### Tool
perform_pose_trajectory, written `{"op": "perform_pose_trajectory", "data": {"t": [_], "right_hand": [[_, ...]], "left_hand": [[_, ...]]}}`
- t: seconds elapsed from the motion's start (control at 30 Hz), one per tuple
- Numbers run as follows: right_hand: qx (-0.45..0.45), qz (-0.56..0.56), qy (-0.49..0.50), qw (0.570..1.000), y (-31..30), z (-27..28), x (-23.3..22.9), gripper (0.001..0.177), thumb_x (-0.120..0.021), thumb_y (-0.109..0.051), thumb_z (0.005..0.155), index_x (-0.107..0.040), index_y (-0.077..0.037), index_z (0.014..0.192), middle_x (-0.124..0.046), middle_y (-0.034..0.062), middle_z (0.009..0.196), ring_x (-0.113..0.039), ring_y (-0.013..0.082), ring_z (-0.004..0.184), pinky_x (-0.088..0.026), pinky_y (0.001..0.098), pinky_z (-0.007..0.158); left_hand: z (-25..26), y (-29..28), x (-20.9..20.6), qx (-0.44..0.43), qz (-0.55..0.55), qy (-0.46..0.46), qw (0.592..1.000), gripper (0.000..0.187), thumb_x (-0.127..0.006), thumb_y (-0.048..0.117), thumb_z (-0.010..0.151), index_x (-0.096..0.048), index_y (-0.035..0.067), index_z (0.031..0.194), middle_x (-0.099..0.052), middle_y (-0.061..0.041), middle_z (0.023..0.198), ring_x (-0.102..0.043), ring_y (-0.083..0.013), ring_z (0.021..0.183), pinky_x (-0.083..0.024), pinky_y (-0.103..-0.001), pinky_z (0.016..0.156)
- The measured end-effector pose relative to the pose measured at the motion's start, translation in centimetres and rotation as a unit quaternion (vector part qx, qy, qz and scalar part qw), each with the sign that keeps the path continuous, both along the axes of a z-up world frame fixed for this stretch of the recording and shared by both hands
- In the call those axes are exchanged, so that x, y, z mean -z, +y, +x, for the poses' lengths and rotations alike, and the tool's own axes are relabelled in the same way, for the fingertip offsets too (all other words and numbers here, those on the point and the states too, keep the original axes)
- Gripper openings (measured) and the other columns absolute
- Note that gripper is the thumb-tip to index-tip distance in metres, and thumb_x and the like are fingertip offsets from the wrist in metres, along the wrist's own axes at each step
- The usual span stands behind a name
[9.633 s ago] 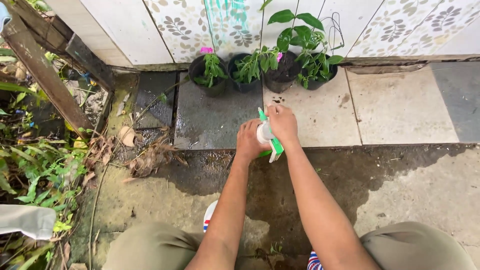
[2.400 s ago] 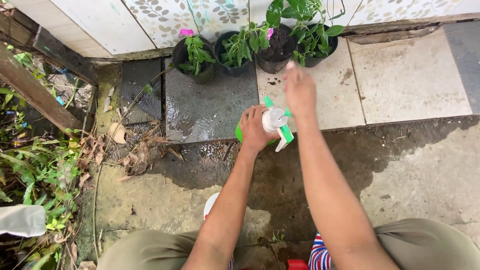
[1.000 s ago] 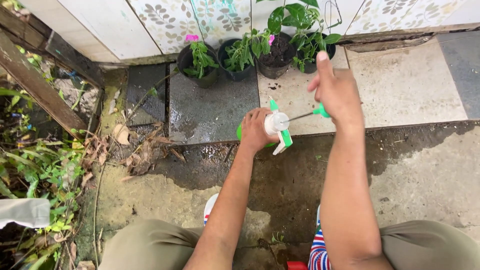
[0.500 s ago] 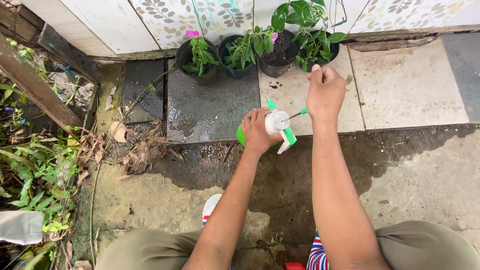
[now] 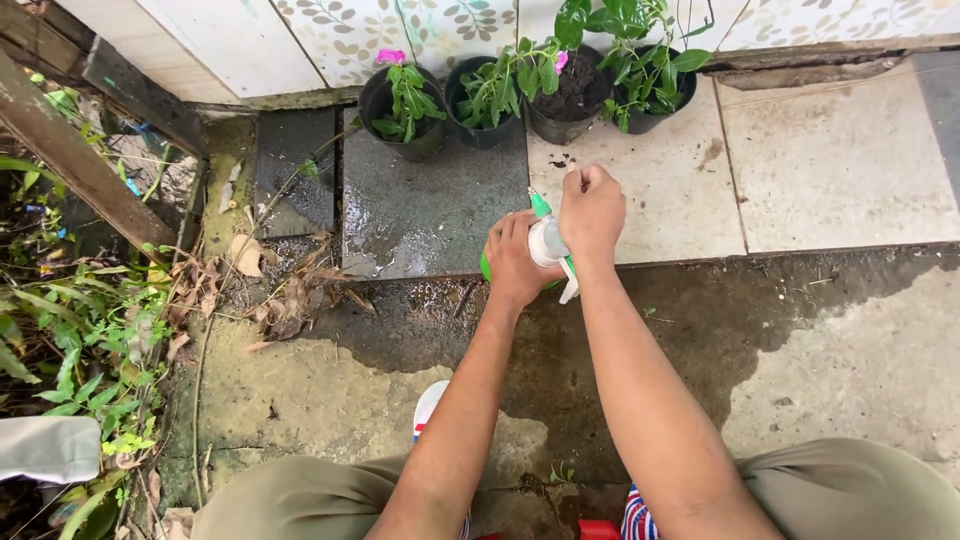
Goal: Watering several potted plants using a hand-held spray bottle.
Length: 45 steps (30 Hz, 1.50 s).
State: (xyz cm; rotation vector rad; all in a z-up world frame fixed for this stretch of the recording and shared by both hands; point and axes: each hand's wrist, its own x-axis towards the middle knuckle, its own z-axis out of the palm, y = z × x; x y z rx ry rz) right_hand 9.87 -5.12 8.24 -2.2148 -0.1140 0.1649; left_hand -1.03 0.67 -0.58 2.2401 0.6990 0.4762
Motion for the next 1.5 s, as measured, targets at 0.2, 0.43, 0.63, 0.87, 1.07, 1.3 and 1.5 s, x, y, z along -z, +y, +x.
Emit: {"op": "perform_pose_trajectory", "data": {"t": [0.2, 0.43, 0.63, 0.87, 1.07, 1.3, 1.5], "right_hand": [[-0.06, -0.06, 0.002, 0.996, -0.5, 1.1, 0.5, 0.042, -0.053, -0.052, 0.093, -0.073, -0.02, 0.074, -0.072, 0.0116, 0.074, -0.071, 0.0415, 0.088, -0.055, 0.052, 0.078], [-0.142, -0.072, 0.075, 0.984, -3.6, -1.1, -6.2, 0.042, -0.049, -0.056, 0.088, -0.078, -0.03, 0.071, -0.072, 0.0138, 0.077, -0.069, 0.0412, 0.096, -0.054, 0.0494, 0.086], [-0.123, 0.056, 0.069, 0.988, -5.9, -0.2, -10.0, 0.055, -0.045, -0.052, 0.099, -0.077, -0.014, 0.076, -0.057, 0.0103, 0.053, -0.064, 0.0256, 0.061, -0.053, 0.0371, 0.061], [-0.171, 0.059, 0.081, 0.98, -8.0, -0.3, -16.5, 0.076, -0.028, -0.064, 0.105, -0.074, -0.009, 0.078, -0.054, 0.007, 0.053, -0.058, 0.0188, 0.054, -0.05, 0.0364, 0.067], [-0.081, 0.069, 0.073, 0.992, -6.9, -0.6, -16.3, 0.068, -0.026, -0.062, 0.104, -0.068, -0.014, 0.08, -0.048, -0.0025, 0.055, -0.047, 0.0112, 0.053, -0.05, 0.0357, 0.074], [-0.074, 0.054, 0.026, 0.995, -3.5, 0.2, -12.6, 0.052, -0.038, -0.057, 0.101, -0.064, -0.017, 0.08, -0.065, 0.0011, 0.076, -0.057, 0.0159, 0.069, -0.041, 0.0366, 0.064], [-0.068, 0.062, 0.002, 0.996, -1.2, -1.3, -10.1, 0.047, -0.047, -0.045, 0.11, -0.047, -0.019, 0.072, -0.045, -0.0048, 0.064, -0.039, 0.0103, 0.06, -0.031, 0.0327, 0.057]], "left_hand": [[0.5, 0.9, 0.5, 0.024, 0.039, 0.009, 0.999, 0.088, -0.09, 0.058, 0.049, -0.054, 0.026, 0.123, -0.054, 0.006, 0.125, -0.049, -0.0311, 0.132, -0.046, -0.058, 0.109], [0.6, 1.4, 0.0, 0.082, 0.066, 0.083, 0.991, 0.088, -0.086, 0.062, 0.051, -0.055, 0.031, 0.126, -0.054, 0.012, 0.134, -0.045, -0.0237, 0.138, -0.049, -0.061, 0.109], [0.6, 1.1, -0.6, 0.091, 0.077, 0.086, 0.989, 0.087, -0.087, 0.061, 0.051, -0.056, 0.032, 0.127, -0.054, 0.014, 0.134, -0.046, -0.0226, 0.137, -0.049, -0.062, 0.109], [0.2, 0.9, -2.5, 0.107, 0.047, 0.089, 0.989, 0.087, -0.092, 0.047, 0.053, -0.055, 0.028, 0.129, -0.054, 0.009, 0.138, -0.042, -0.0233, 0.137, -0.041, -0.058, 0.111], [0.5, 0.9, -2.5, 0.12, 0.034, 0.056, 0.991, 0.087, -0.096, 0.039, 0.056, -0.056, 0.022, 0.131, -0.055, 0.001, 0.14, -0.041, -0.0285, 0.134, -0.035, -0.057, 0.107], [0.6, 1.5, 0.9, 0.079, 0.072, -0.042, 0.993, 0.087, -0.096, 0.043, 0.051, -0.058, 0.018, 0.125, -0.06, 0.001, 0.135, -0.05, -0.0301, 0.128, -0.043, -0.053, 0.099], [0.1, 1.8, 0.6, 0.07, 0.064, -0.053, 0.994, 0.089, -0.097, 0.042, 0.053, -0.057, 0.016, 0.128, -0.06, -0.001, 0.134, -0.051, -0.0303, 0.124, -0.043, -0.049, 0.101]]}}
